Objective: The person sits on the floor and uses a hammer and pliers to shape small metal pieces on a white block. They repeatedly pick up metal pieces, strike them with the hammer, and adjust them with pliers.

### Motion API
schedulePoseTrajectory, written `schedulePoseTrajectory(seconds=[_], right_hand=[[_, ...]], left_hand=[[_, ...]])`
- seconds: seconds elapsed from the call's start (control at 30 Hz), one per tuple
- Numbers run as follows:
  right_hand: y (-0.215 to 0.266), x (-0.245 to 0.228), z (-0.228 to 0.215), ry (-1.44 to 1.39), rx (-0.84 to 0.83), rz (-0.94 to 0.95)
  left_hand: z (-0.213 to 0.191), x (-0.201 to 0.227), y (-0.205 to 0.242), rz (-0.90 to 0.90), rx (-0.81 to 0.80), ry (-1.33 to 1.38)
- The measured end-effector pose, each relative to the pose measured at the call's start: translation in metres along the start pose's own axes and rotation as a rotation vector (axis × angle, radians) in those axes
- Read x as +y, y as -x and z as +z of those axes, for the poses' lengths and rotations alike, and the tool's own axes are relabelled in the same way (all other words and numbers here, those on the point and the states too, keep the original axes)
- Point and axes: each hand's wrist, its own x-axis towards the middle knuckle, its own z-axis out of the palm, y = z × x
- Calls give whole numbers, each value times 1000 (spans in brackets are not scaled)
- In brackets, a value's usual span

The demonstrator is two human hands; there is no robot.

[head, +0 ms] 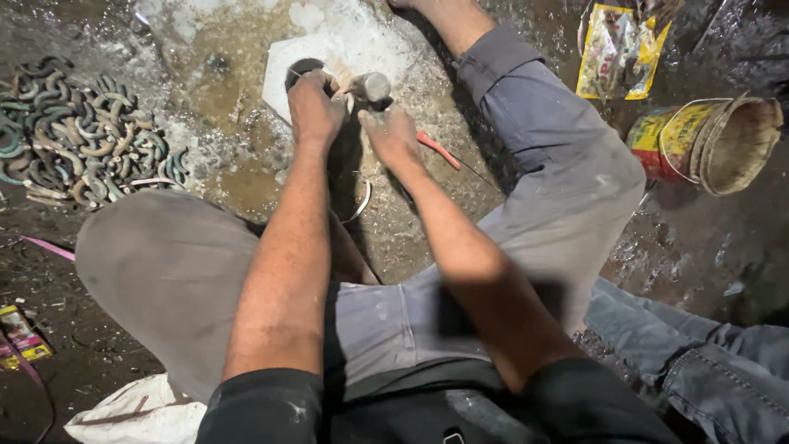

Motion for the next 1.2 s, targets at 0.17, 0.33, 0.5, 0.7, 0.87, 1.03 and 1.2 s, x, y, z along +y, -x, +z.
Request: schedulePoseTrajectory(seconds=[0.17,0.33,0.5,0.7,0.87,1.03,1.2], right_hand=[[-3,-6,-24,-110,61,-44],[4,-9,-11,-137,-16,76],[1,-3,3,35,53,-99],[6,-14,-17,-136,46,-37],[4,-10,1,-64,113,-108],[15,32,11,-116,-87,140],[31,59,7,215,-173,306]], left_hand=[[3,0,-2,-11,11,2],[4,-4,0,-5,10,-2],[3,-2,-4,14,55,9],[2,1,0,-35,17,21],[-1,6,-2,-2,10,-5],[-3,8,3,19,30,22],[-6,9,-2,-26,-6,51]])
